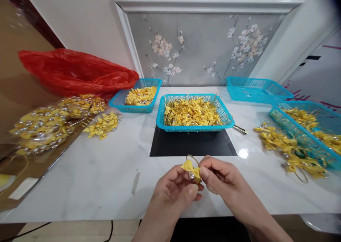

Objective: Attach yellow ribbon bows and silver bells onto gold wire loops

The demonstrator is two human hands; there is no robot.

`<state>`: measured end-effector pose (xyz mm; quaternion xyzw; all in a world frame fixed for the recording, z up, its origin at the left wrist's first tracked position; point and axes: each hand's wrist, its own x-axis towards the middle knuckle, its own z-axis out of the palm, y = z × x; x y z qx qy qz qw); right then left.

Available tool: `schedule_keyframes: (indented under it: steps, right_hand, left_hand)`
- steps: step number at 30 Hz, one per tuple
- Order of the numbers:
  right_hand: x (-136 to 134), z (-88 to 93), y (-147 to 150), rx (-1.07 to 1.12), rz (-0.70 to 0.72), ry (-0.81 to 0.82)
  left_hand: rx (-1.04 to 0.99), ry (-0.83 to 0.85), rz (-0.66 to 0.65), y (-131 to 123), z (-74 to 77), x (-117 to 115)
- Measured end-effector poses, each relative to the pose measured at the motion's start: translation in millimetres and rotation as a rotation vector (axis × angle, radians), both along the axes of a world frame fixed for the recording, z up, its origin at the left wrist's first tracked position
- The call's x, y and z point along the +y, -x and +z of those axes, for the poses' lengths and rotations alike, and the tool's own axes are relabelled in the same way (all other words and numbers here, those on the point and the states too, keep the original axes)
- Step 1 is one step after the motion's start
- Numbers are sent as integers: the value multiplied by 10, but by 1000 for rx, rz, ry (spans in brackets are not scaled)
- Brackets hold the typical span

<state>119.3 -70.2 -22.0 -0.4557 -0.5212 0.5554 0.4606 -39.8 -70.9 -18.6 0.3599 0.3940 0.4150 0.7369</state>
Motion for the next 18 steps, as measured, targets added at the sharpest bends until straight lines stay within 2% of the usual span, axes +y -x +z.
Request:
schedule_keyframes:
  steps: [12, 18]
  right_hand:
    - [-59, 13, 38, -147, 29, -18]
    - [-53, 39, 75, -226, 8, -16]
  left_hand:
    - [210, -88, 123, 10, -65, 57]
    - [456, -304, 44, 50, -36, 42]
